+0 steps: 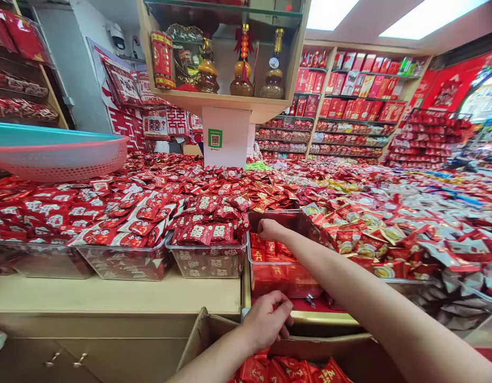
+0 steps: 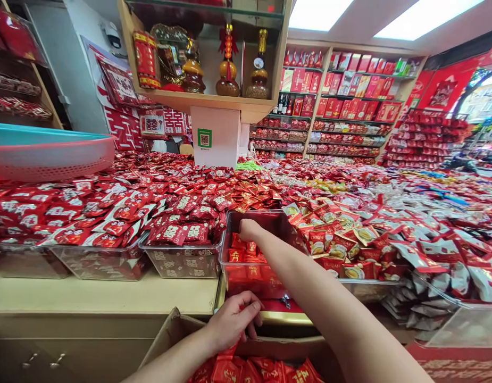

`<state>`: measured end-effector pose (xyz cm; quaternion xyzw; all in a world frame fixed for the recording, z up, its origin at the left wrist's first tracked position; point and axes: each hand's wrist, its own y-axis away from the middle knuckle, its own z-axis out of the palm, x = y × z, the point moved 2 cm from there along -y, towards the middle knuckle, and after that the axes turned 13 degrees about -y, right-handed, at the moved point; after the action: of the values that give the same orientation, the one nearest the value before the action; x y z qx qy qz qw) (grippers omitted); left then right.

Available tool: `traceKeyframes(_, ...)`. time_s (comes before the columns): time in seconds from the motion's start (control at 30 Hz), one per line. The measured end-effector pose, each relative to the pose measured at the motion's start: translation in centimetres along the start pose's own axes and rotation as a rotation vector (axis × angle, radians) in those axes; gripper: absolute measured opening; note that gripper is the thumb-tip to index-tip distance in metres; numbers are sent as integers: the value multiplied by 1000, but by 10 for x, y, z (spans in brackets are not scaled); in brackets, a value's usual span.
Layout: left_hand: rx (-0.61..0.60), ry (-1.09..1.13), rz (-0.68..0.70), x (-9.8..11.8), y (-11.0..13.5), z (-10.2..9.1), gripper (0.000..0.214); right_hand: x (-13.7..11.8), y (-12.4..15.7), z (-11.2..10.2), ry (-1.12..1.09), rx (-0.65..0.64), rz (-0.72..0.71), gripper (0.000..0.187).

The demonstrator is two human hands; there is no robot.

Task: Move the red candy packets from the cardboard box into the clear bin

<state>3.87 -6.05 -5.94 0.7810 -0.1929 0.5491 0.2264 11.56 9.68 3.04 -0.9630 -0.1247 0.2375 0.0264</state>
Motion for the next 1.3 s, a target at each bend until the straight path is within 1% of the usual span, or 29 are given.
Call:
traceKeyframes(0.07, -5, -4, 7, 1, 1, -1, 28, -9, 4, -15, -11, 78, -43, 7)
traceKeyframes(0.13, -4, -10, 28, 1, 1, -2, 29, -22, 19, -32, -23, 171, -96, 11)
traceKeyframes(0.17, -2, -10, 42, 1, 2, -3, 30, -30, 32, -41, -53, 224, -146, 12)
traceKeyframes(0.23, -1, 16, 79, 2, 4, -4, 31, -42, 72, -51, -183, 323, -283, 15)
traceKeyframes(0.27, -4, 61, 94, 4, 5, -5, 32, -45, 96, -52, -286, 351, -363, 16)
traceKeyframes(0.3, -1, 137, 99, 6, 6, -6, 31, -45, 122, -48, -376, 350, -390, 18)
traceKeyframes(0.33, 6, 241, 95, 9, 8, -7, 31, -40, 146, -41, -436, 305, -374, 21)
traceKeyframes(0.37, 15, 366, 86, 13, 10, -8, 30, -33, 169, -30, -481, 239, -317, 25)
traceKeyframes(0.43, 51, 609, 58, 21, 14, -10, 27, -11, 204, -4, -555, 178, -111, 33)
traceKeyframes(0.47, 66, 696, 56, 25, 15, -10, 25, 0, 216, 10, -637, 118, 13, 36)
traceKeyframes(0.5, 87, 757, 48, 29, 16, -9, 24, 9, 224, 24, -769, 23, 119, 38)
traceKeyframes(0.53, 101, 800, 44, 31, 17, -7, 23, 15, 229, 36, -924, -83, 193, 40)
traceKeyframes(0.6, 129, 846, 43, 33, 19, -1, 22, 18, 232, 54, -1243, -287, 242, 41)
traceKeyframes(0.63, 141, 845, 50, 34, 19, 3, 23, 16, 232, 59, -1365, -334, 238, 40)
traceKeyframes(0.67, 157, 823, 65, 34, 20, 6, 24, 13, 231, 62, -1445, -348, 233, 39)
traceKeyframes(0.73, 170, 721, 100, 33, 22, 10, 26, 7, 229, 63, -1523, -313, 249, 36)
traceKeyframes(0.83, 120, 515, 126, 35, 23, 8, 28, 4, 228, 60, -1556, -238, 246, 33)
traceKeyframes(0.9, 84, 365, 113, 35, 21, 3, 31, 8, 227, 55, -1545, -195, 242, 33)
traceKeyframes(1.0, 121, 206, 90, 32, 16, -5, 34, 21, 225, 46, -1449, -90, 260, 35)
traceKeyframes(1.07, 162, 203, 67, 27, 12, -6, 31, 29, 223, 42, -1395, -21, 248, 35)
traceKeyframes(1.1, 185, 217, 55, 25, 11, -6, 30, 32, 223, 41, -1390, -14, 242, 34)
traceKeyframes(1.23, 263, 240, 36, 18, 8, -3, 28, 37, 224, 45, -1444, -110, 290, 39)
traceKeyframes(1.3, 242, 194, 67, 19, 8, -4, 27, 39, 223, 46, -1430, -83, 274, 37)
